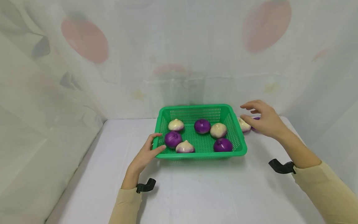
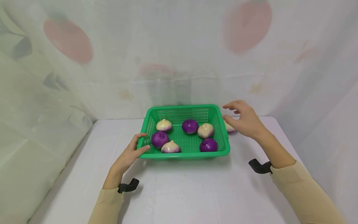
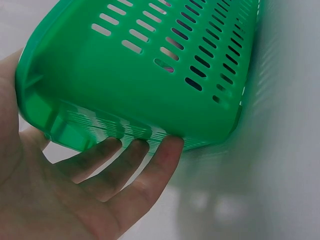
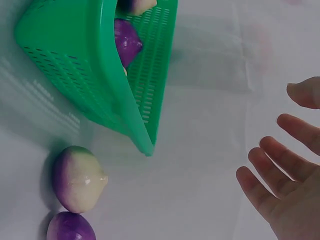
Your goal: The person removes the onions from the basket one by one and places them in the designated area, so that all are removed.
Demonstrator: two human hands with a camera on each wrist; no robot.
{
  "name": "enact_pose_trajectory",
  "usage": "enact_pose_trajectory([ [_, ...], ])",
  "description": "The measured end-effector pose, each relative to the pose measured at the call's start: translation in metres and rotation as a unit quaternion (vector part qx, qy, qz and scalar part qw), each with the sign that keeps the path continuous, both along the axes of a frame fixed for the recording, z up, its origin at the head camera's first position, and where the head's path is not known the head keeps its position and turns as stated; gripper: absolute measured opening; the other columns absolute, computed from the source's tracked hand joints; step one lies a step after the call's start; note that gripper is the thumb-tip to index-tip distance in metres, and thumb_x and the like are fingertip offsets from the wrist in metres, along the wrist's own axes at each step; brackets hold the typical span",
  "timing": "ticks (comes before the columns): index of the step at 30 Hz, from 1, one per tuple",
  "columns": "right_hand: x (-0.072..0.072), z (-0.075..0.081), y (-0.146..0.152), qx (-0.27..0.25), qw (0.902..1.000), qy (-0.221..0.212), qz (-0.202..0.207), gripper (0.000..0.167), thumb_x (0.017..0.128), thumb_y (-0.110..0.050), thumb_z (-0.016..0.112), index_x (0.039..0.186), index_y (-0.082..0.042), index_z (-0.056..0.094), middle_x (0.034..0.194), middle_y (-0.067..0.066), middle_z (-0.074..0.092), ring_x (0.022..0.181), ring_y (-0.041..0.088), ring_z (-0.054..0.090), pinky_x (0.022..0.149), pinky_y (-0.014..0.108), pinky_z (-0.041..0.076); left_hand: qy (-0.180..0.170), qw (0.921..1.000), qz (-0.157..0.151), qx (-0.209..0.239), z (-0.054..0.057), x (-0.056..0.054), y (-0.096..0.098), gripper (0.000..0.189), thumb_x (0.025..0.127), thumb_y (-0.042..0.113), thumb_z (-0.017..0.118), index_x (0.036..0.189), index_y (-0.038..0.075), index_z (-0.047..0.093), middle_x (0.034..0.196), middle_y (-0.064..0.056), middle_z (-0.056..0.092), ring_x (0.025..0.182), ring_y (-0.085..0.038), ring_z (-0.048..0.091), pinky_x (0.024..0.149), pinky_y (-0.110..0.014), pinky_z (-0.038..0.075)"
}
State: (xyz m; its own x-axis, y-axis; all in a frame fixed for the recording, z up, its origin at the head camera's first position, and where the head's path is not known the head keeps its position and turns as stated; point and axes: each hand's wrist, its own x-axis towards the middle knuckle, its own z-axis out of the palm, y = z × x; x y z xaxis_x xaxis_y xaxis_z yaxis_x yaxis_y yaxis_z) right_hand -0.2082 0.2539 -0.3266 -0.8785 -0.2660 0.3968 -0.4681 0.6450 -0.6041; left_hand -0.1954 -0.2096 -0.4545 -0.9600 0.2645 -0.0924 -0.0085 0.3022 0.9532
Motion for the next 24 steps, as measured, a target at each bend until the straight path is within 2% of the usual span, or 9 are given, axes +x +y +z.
enact_pose_trajectory([
  [4, 0.0, 0.0, -0.008, 0.027, 0.9991, 0.012, 0.029, 0.032, 0.096, -0.015, 0.07, 0.126, -0.005, 0.066, 0.127, 0.011, 0.061, 0.114, 0.033, 0.057, 0.091, 0.02, 0.043, 0.003, 1.0, 0.0, -0.001, 0.0, 0.0, 0.0, 0.069, 0.096, 0.046, 0.07, 0.152, 0.027, 0.034, 0.156, -0.01, 0.029, 0.133, -0.035, 0.044, 0.105, -0.058, 0.037],
  [11, 0.0, -0.005, -0.02, 0.036, 0.9976, 0.002, 0.06, 0.03, 0.096, -0.013, 0.069, 0.125, -0.004, 0.065, 0.125, 0.01, 0.06, 0.115, 0.031, 0.057, 0.093, 0.051, 0.049, 0.003, 1.0, -0.003, 0.0, -0.001, -0.001, 0.0, 0.07, 0.096, 0.046, 0.07, 0.152, 0.026, 0.033, 0.156, -0.01, 0.03, 0.133, -0.034, 0.045, 0.105, -0.057, 0.037],
  [16, -0.002, -0.012, -0.027, 0.047, 0.996, -0.015, 0.075, 0.033, 0.094, -0.013, 0.072, 0.125, -0.004, 0.065, 0.125, 0.01, 0.06, 0.114, 0.03, 0.057, 0.094, 0.053, 0.048, 0.001, 1.0, -0.004, 0.002, -0.001, 0.0, 0.001, 0.069, 0.097, 0.044, 0.069, 0.152, 0.025, 0.033, 0.156, -0.011, 0.029, 0.134, -0.035, 0.044, 0.106, -0.058, 0.036],
  [24, -0.006, -0.019, -0.036, 0.103, 0.9883, -0.054, 0.099, 0.039, 0.093, -0.018, 0.074, 0.129, -0.006, 0.065, 0.129, 0.011, 0.058, 0.122, 0.031, 0.053, 0.101, 0.055, 0.043, 0.002, 1.0, -0.002, 0.004, -0.002, -0.001, 0.001, 0.068, 0.096, 0.045, 0.07, 0.151, 0.026, 0.034, 0.158, -0.012, 0.028, 0.137, -0.036, 0.041, 0.107, -0.061, 0.033],
])
